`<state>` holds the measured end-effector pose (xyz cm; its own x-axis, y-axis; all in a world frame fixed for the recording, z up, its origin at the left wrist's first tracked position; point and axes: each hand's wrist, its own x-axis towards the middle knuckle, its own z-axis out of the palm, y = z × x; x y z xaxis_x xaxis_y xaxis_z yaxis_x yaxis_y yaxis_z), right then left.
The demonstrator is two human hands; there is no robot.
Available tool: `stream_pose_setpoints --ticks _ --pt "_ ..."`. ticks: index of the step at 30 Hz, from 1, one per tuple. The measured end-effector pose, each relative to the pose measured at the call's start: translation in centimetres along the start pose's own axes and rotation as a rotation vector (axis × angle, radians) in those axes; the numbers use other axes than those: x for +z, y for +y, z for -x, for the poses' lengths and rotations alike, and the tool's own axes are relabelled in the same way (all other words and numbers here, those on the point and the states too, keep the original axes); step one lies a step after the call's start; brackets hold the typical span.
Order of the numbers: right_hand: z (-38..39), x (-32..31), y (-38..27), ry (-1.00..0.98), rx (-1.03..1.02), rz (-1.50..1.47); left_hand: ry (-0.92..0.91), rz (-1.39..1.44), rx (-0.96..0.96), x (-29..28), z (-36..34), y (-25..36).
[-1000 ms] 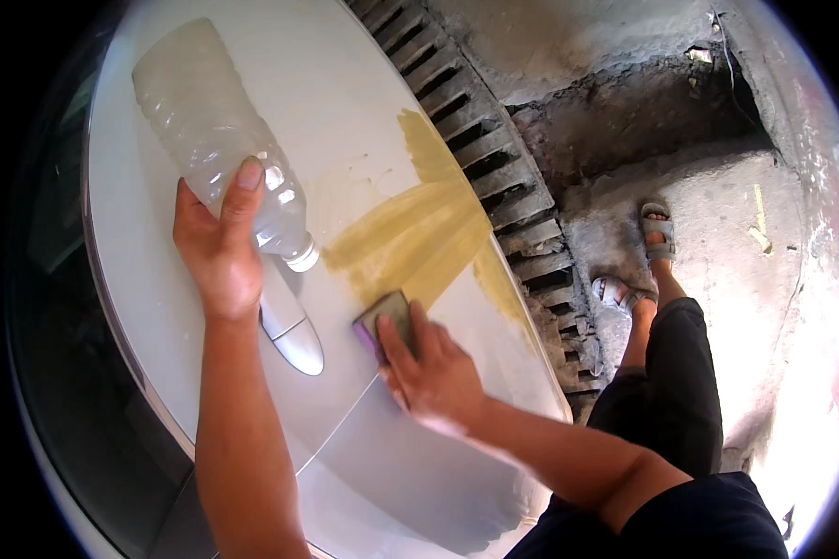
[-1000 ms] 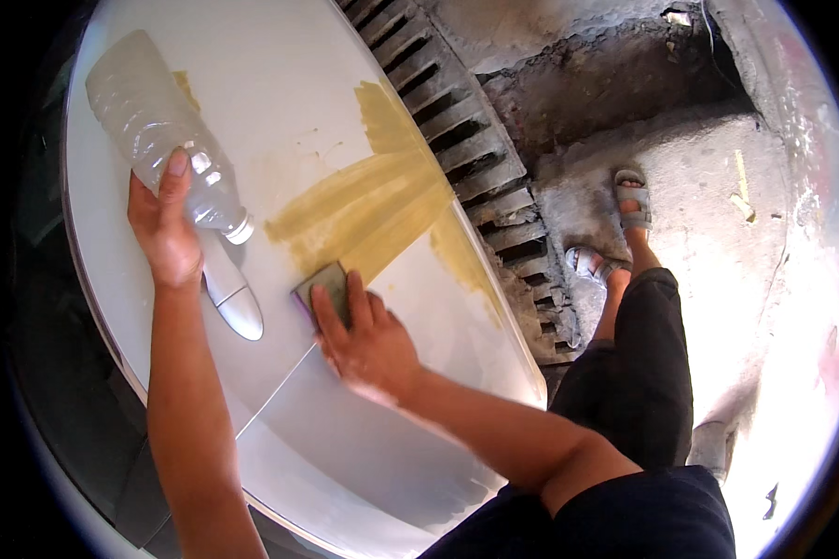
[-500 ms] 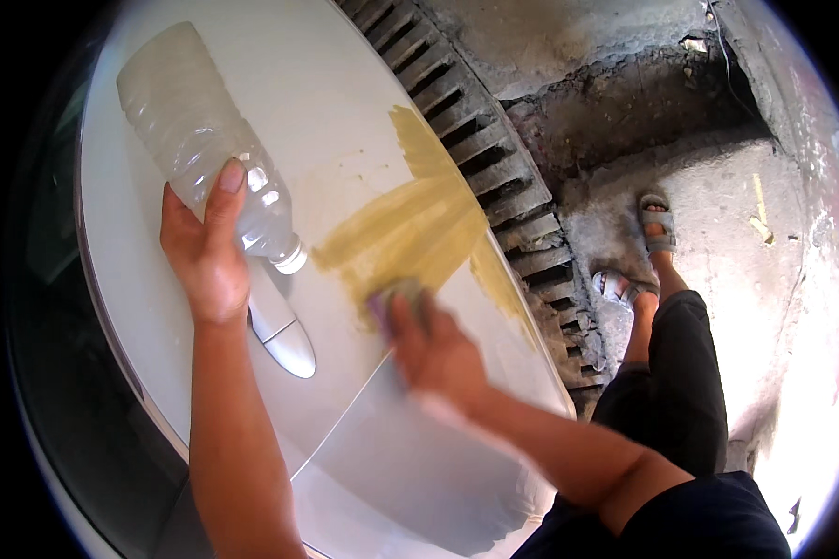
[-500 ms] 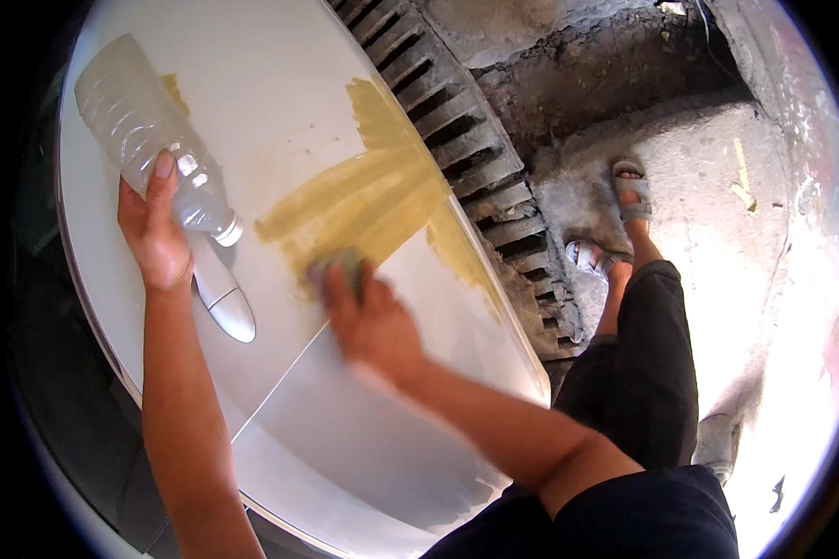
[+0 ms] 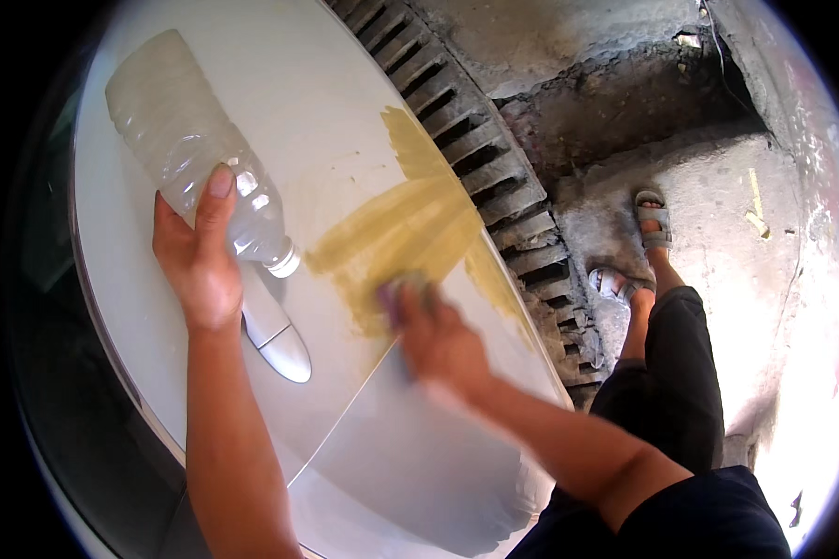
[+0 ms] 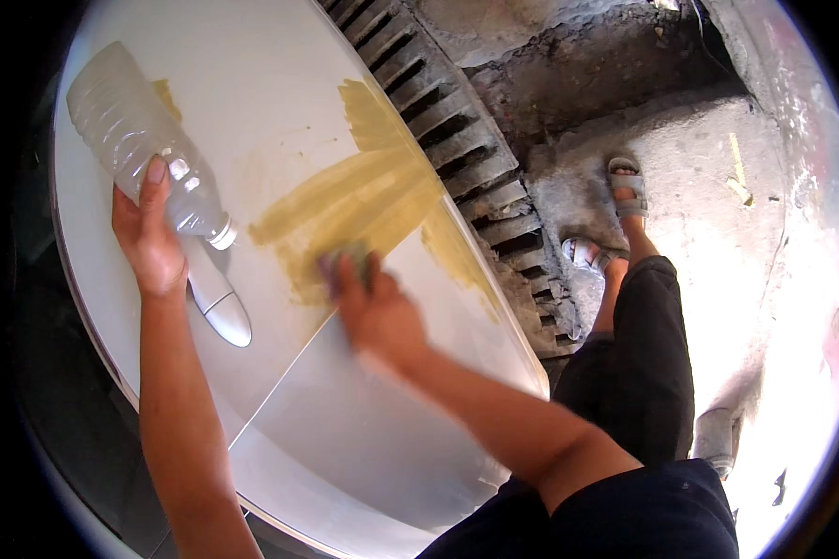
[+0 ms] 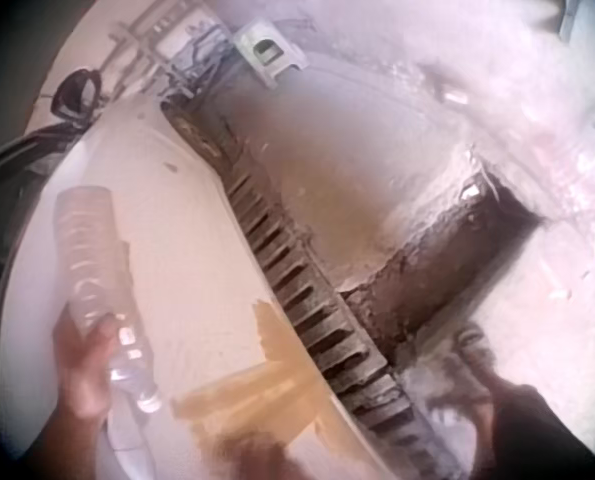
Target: The person sands the exterior surface of a white car door using a purple sanding block. They repeatedly pour water from a plastic bottle onto the door to keep the surface wet and continue sanding in a circular motion.
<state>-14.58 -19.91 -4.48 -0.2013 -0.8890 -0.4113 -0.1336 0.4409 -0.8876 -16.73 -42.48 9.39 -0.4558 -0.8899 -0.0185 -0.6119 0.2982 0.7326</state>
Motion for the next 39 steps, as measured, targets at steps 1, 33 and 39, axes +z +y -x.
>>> stream_pose_setpoints --ticks 1,33,39 --pt "-2.4 1.0 3.6 0.020 -0.001 0.006 -0.005 -0.012 0.003 0.4 0.0 0.2" --pt "-8.3 -3.6 -3.5 0.208 -0.453 -0.172 0.092 0.060 0.045 0.3 0.0 -0.3" --pt "-3.5 -4.0 -4.6 0.163 -0.465 -0.130 0.161 0.031 0.037 0.4 0.4 0.0"
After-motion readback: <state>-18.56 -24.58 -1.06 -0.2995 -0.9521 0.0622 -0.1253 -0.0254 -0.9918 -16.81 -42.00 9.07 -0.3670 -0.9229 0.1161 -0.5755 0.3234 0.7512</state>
